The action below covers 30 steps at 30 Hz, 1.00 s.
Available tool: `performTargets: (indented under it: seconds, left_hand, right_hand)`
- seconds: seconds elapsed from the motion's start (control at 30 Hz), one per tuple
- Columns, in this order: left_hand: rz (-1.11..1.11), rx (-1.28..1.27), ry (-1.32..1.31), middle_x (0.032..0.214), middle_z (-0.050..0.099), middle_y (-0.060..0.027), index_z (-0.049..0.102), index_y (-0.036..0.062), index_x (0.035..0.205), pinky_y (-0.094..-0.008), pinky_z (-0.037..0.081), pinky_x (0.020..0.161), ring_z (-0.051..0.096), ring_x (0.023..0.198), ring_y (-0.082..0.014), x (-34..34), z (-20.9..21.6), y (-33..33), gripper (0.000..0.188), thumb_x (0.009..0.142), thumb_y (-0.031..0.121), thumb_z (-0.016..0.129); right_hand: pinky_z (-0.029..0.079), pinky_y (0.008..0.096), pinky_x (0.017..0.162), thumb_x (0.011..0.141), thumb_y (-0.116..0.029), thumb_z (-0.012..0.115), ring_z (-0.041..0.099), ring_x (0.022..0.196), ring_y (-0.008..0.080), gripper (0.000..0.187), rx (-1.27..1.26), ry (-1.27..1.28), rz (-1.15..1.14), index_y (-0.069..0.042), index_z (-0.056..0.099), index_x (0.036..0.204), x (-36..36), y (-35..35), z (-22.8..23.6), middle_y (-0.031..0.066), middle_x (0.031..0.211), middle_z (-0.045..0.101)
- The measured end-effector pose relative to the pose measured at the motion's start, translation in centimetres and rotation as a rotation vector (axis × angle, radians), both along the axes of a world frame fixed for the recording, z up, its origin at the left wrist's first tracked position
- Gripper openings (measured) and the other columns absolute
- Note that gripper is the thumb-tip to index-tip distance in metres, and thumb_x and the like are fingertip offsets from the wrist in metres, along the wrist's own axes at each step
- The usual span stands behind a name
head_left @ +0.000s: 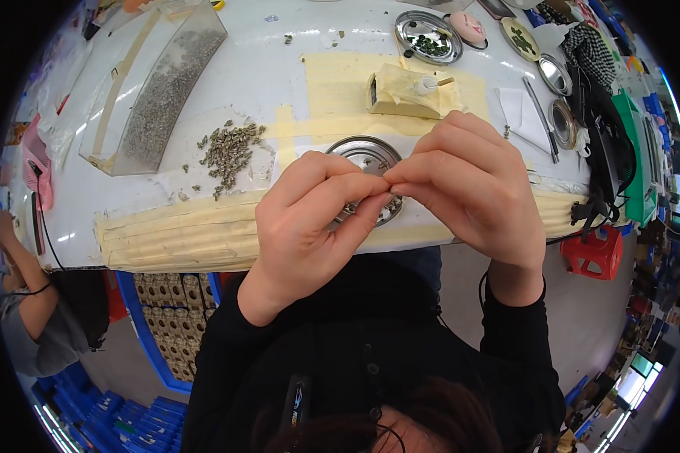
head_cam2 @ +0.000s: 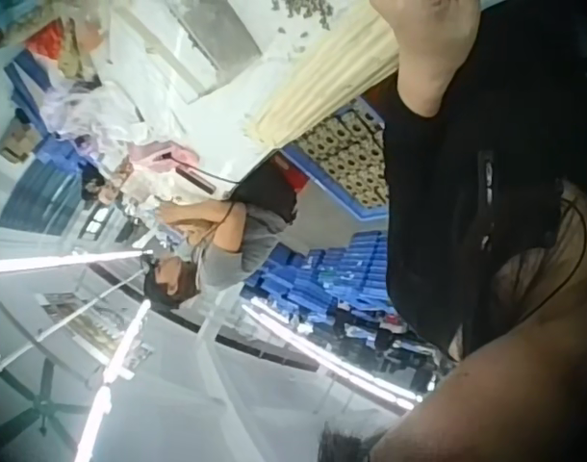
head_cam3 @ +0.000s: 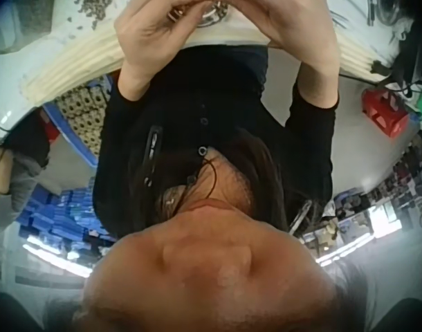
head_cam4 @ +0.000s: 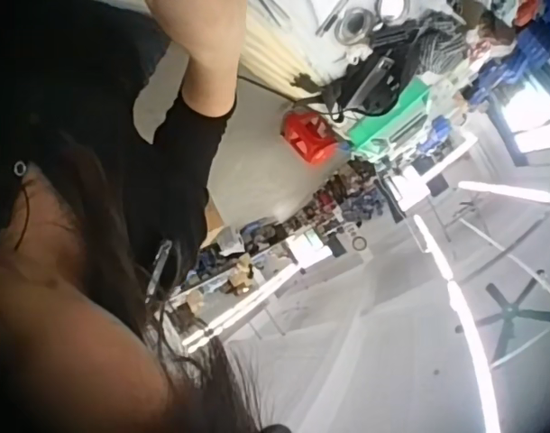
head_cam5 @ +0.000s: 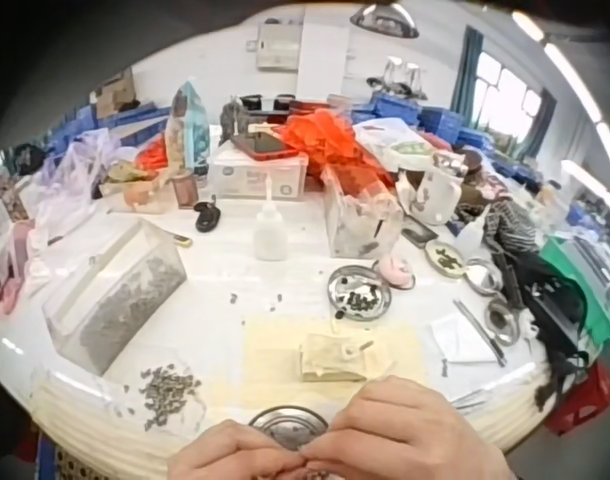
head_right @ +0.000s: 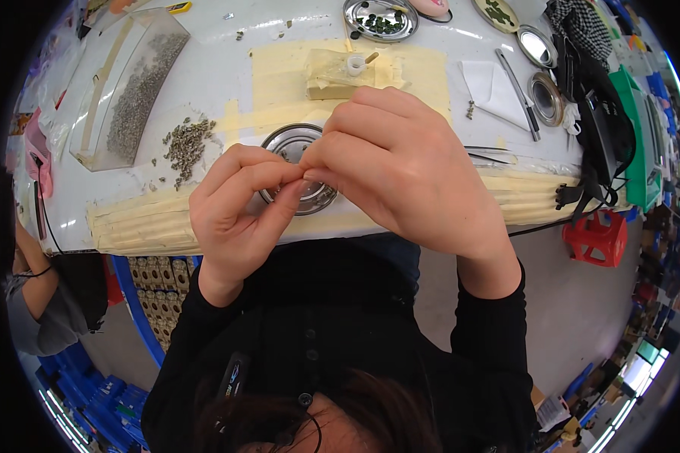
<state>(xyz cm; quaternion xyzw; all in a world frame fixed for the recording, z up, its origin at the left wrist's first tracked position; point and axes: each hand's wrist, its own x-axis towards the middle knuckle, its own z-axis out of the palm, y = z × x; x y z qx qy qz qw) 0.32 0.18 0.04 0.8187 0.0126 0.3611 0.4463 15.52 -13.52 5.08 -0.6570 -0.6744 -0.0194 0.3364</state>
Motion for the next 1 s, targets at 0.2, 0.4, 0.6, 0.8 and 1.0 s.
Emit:
performTargets:
  seconds: [0.2, 0.4, 0.6, 0.8, 1.0]
  left_hand:
    - [0.027, -0.061, 0.027, 0.083, 0.066, -0.0077, 0.073, 0.0024, 0.09, -0.0307, 0.051, 0.062, 0.064, 0.074, -0.021, -0.1, 0.0, -0.3, 0.019, 0.074, -0.004, 0.081]
    - [0.014, -0.048, -0.001, 0.084, 0.066, -0.0085, 0.073, 0.0, 0.09, -0.0285, 0.05, 0.062, 0.063, 0.073, -0.0188, -0.2, 0.0, 0.0, 0.017, 0.075, -0.006, 0.079]
    - [0.003, -0.044, -0.027, 0.083, 0.066, -0.01, 0.072, -0.0033, 0.089, -0.0259, 0.048, 0.063, 0.062, 0.072, -0.0162, -0.3, 0.1, 0.2, 0.015, 0.076, -0.008, 0.077]
    - [0.001, -0.069, -0.047, 0.084, 0.066, -0.0101, 0.072, -0.0036, 0.09, -0.0258, 0.047, 0.063, 0.062, 0.072, -0.016, -0.4, 0.1, 0.2, 0.015, 0.076, -0.008, 0.077]
    - [0.047, -0.137, -0.06, 0.084, 0.066, -0.0081, 0.074, 0.0013, 0.092, -0.0273, 0.05, 0.061, 0.064, 0.071, -0.0173, -0.5, -0.1, 0.1, 0.02, 0.074, -0.006, 0.08]
  right_hand:
    - [0.044, 0.0337, 0.059, 0.069, -0.007, 0.081, 0.056, 0.07, 0.0232, 0.02, -0.032, 0.003, 0.025, -0.005, 0.071, 0.086, 0.3, 0.2, 0.5, 0.0054, 0.076, 0.06]
    - [0.044, 0.0335, 0.059, 0.069, -0.007, 0.081, 0.056, 0.069, 0.0233, 0.02, -0.016, 0.011, 0.036, -0.004, 0.071, 0.086, 0.2, 0.5, 0.5, 0.0055, 0.076, 0.059]
    - [0.045, 0.0334, 0.059, 0.068, -0.007, 0.081, 0.057, 0.07, 0.0236, 0.02, 0.024, -0.006, 0.034, -0.004, 0.071, 0.086, 0.0, 0.7, 0.4, 0.0057, 0.076, 0.06]
    - [0.046, 0.0319, 0.061, 0.073, -0.003, 0.079, 0.059, 0.071, 0.0216, 0.016, 0.058, 0.078, 0.011, -0.002, 0.072, 0.087, -0.1, 0.6, 0.5, 0.0066, 0.079, 0.063]
    - [0.048, 0.0278, 0.066, 0.084, -0.002, 0.076, 0.06, 0.073, 0.016, 0.007, 0.384, 0.189, -0.395, 0.0, 0.072, 0.091, 1.7, 0.2, -0.1, 0.0063, 0.081, 0.067]
